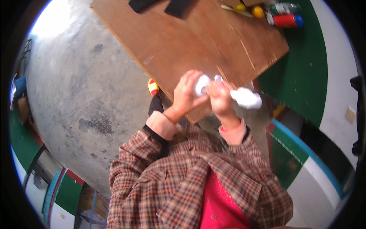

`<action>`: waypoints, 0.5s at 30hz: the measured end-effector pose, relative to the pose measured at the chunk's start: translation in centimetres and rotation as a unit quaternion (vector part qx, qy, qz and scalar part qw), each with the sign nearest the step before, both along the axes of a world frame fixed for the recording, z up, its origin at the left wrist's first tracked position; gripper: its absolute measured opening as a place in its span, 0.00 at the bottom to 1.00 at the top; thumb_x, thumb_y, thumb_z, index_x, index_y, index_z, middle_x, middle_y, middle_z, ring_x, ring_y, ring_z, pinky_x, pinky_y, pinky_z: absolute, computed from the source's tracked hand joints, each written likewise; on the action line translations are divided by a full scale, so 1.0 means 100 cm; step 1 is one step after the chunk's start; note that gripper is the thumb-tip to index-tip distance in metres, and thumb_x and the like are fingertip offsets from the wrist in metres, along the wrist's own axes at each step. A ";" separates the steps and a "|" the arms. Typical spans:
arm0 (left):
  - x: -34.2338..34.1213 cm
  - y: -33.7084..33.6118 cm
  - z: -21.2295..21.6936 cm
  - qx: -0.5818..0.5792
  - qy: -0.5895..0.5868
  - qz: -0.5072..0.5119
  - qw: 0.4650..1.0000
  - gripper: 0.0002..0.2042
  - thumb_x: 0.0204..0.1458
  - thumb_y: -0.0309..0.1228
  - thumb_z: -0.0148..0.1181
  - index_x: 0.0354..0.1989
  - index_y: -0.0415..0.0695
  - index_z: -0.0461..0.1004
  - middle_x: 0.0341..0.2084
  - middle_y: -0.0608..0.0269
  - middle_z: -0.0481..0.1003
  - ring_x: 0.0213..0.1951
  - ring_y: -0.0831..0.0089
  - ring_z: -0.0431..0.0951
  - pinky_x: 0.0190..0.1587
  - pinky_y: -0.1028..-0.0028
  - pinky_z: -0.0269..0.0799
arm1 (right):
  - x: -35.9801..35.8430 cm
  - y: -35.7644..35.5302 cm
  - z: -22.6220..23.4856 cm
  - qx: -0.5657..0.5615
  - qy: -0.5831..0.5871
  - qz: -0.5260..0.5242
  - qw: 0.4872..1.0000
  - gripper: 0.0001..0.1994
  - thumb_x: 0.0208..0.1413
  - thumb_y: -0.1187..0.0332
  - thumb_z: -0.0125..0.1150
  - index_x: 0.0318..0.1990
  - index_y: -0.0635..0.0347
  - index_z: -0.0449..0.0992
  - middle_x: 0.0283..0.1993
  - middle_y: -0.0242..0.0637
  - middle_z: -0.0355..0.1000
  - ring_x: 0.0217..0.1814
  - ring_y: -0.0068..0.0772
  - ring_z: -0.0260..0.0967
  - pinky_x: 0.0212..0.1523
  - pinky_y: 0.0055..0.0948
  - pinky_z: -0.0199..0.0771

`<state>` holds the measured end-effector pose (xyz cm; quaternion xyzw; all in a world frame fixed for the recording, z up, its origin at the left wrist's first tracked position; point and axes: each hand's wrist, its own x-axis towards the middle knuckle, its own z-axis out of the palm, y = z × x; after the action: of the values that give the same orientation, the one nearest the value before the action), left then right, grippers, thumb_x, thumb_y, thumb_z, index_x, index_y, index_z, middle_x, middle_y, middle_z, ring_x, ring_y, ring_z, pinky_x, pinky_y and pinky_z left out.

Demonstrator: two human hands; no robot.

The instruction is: The person retrieves a white plastic bottle from a cabinet, removes the pump dispenser, and places it on a table. They then insert a thin stick into the bottle, retrieve a screwdriver, and use it to tighten the pump mechanism before reattaching the pump to the bottle.

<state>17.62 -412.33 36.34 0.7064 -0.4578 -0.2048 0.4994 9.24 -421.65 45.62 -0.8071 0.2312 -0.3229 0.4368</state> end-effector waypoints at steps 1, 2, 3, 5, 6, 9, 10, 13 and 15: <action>0.002 -0.002 0.000 0.000 -0.002 0.017 1.000 0.38 0.33 0.41 0.76 0.57 0.46 0.69 0.54 0.52 0.71 0.56 0.52 0.71 0.55 0.57 0.72 | -0.002 0.003 -0.010 0.110 -0.091 0.021 0.990 0.13 0.61 0.71 0.49 0.24 0.60 0.60 0.17 0.31 0.55 0.17 0.28 0.51 0.19 0.30 0.52; 0.000 -0.003 0.001 0.008 0.011 0.016 1.000 0.37 0.33 0.41 0.76 0.57 0.46 0.69 0.54 0.52 0.71 0.57 0.52 0.71 0.55 0.58 0.72 | -0.007 0.005 -0.016 0.149 -0.137 0.040 0.979 0.15 0.61 0.70 0.47 0.21 0.59 0.57 0.15 0.30 0.52 0.16 0.26 0.47 0.19 0.30 0.50; -0.001 -0.002 0.002 -0.004 0.019 0.002 1.000 0.37 0.33 0.40 0.76 0.57 0.46 0.69 0.54 0.52 0.71 0.57 0.52 0.71 0.55 0.58 0.72 | -0.008 0.005 -0.021 0.175 -0.146 0.030 0.973 0.18 0.62 0.69 0.46 0.18 0.58 0.54 0.14 0.30 0.49 0.15 0.24 0.44 0.19 0.30 0.47; -0.002 -0.002 0.004 0.022 0.023 0.013 0.999 0.38 0.33 0.40 0.76 0.57 0.46 0.68 0.54 0.52 0.71 0.57 0.52 0.72 0.55 0.58 0.72 | -0.013 0.006 -0.020 0.236 -0.127 -0.028 0.963 0.21 0.62 0.68 0.45 0.15 0.57 0.50 0.13 0.29 0.46 0.14 0.21 0.41 0.19 0.29 0.44; -0.003 0.000 0.006 0.030 0.026 0.007 0.999 0.38 0.33 0.40 0.76 0.57 0.46 0.68 0.54 0.52 0.71 0.56 0.52 0.72 0.55 0.58 0.72 | -0.015 0.006 -0.014 0.250 -0.138 -0.036 0.958 0.21 0.62 0.67 0.45 0.15 0.56 0.50 0.13 0.28 0.46 0.14 0.21 0.40 0.19 0.29 0.43; -0.004 0.002 0.007 0.040 0.033 -0.001 0.999 0.38 0.34 0.41 0.76 0.58 0.46 0.68 0.54 0.52 0.71 0.56 0.51 0.72 0.55 0.58 0.72 | -0.013 -0.001 0.004 0.310 -0.171 -0.046 0.934 0.22 0.62 0.65 0.45 0.16 0.54 0.50 0.13 0.27 0.45 0.14 0.21 0.38 0.19 0.29 0.42; -0.003 0.003 0.008 0.036 0.031 -0.001 0.999 0.38 0.34 0.42 0.76 0.58 0.46 0.68 0.54 0.51 0.71 0.56 0.51 0.72 0.55 0.58 0.72 | -0.011 -0.004 0.009 0.357 -0.172 -0.049 0.917 0.21 0.62 0.65 0.45 0.16 0.54 0.50 0.13 0.27 0.45 0.14 0.20 0.37 0.19 0.29 0.41; -0.003 0.003 0.007 0.031 0.023 -0.001 0.999 0.38 0.36 0.44 0.76 0.58 0.45 0.68 0.54 0.51 0.71 0.56 0.52 0.72 0.55 0.58 0.71 | -0.007 -0.006 0.012 0.368 -0.197 -0.035 0.908 0.21 0.62 0.64 0.45 0.17 0.53 0.50 0.13 0.26 0.43 0.14 0.20 0.36 0.19 0.29 0.40; -0.002 0.003 0.007 0.029 0.015 -0.005 0.999 0.37 0.37 0.44 0.76 0.58 0.44 0.68 0.54 0.51 0.71 0.56 0.52 0.72 0.55 0.59 0.71 | -0.007 -0.003 0.007 0.398 -0.206 -0.044 0.893 0.20 0.62 0.64 0.45 0.17 0.52 0.49 0.14 0.25 0.42 0.15 0.20 0.36 0.19 0.28 0.40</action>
<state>17.42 -412.05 37.06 0.7150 -0.4480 -0.2311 0.4844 8.52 -421.96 46.33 -0.4702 0.2805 -0.3813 0.7448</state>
